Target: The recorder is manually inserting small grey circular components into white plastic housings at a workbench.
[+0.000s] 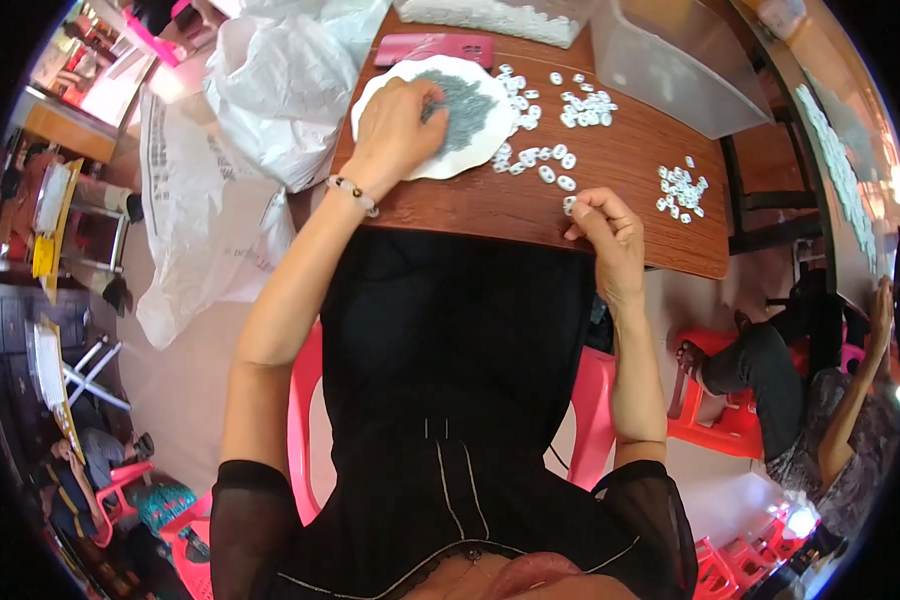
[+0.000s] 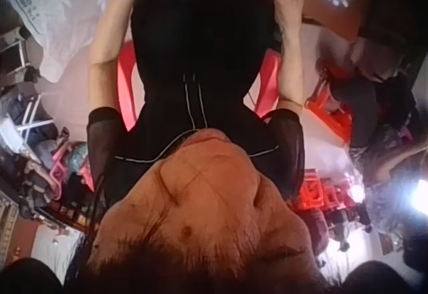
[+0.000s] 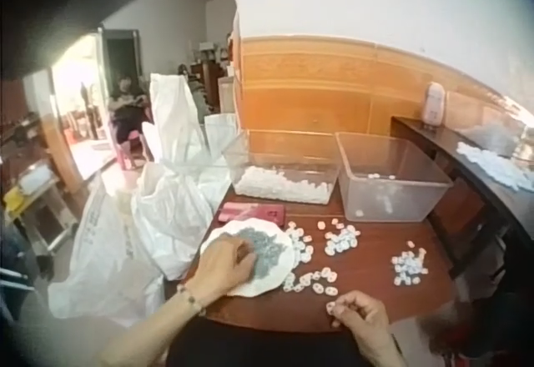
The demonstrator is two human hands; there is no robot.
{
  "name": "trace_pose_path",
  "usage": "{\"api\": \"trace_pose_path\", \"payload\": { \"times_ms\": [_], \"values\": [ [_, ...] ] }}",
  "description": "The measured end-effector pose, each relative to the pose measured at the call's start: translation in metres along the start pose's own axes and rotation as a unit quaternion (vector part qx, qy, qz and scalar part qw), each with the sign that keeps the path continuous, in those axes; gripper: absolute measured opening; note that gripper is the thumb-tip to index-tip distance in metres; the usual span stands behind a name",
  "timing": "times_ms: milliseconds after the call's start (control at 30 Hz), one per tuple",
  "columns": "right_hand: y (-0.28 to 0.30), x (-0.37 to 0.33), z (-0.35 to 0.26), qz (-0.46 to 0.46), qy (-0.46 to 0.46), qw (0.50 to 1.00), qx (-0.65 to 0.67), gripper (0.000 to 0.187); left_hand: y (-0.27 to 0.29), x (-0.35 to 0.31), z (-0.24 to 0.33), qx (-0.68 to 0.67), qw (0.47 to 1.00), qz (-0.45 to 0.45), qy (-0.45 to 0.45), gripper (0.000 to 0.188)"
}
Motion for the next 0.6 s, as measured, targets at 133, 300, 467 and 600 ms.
{"api": "trace_pose_path", "payload": {
  "times_ms": [133, 300, 467, 600],
  "values": [
    [-0.005, 0.002, 0.002, 0.002, -0.006, 0.998, -0.059, 0.010, -0.031, 0.007, -0.028, 0.036, 0.996, -0.077, -0.011, 0.018],
    [-0.012, 0.000, 0.000, -0.035, 0.016, 0.999, 0.004, 0.010, -0.024, 0.011, -0.014, 0.007, 0.995, -0.094, 0.018, 0.014],
    [-0.002, 0.001, 0.005, -0.003, -0.003, 0.999, -0.032, 0.011, -0.018, 0.010, -0.019, -0.014, 0.998, -0.054, 0.031, 0.022],
    [-0.001, 0.002, 0.006, 0.002, -0.014, 0.999, -0.032, 0.011, -0.010, 0.005, -0.023, -0.034, 0.999, -0.019, 0.013, 0.020]
  ]
}}
Point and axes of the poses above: each hand's wrist, its own x-axis towards the middle knuckle, its own y-axis out of the back of the hand, z = x × y, the point moved 10 cm from there along x, towards the middle knuckle, and after that the axes turned 14 degrees about -y, right-handed, at the moved point
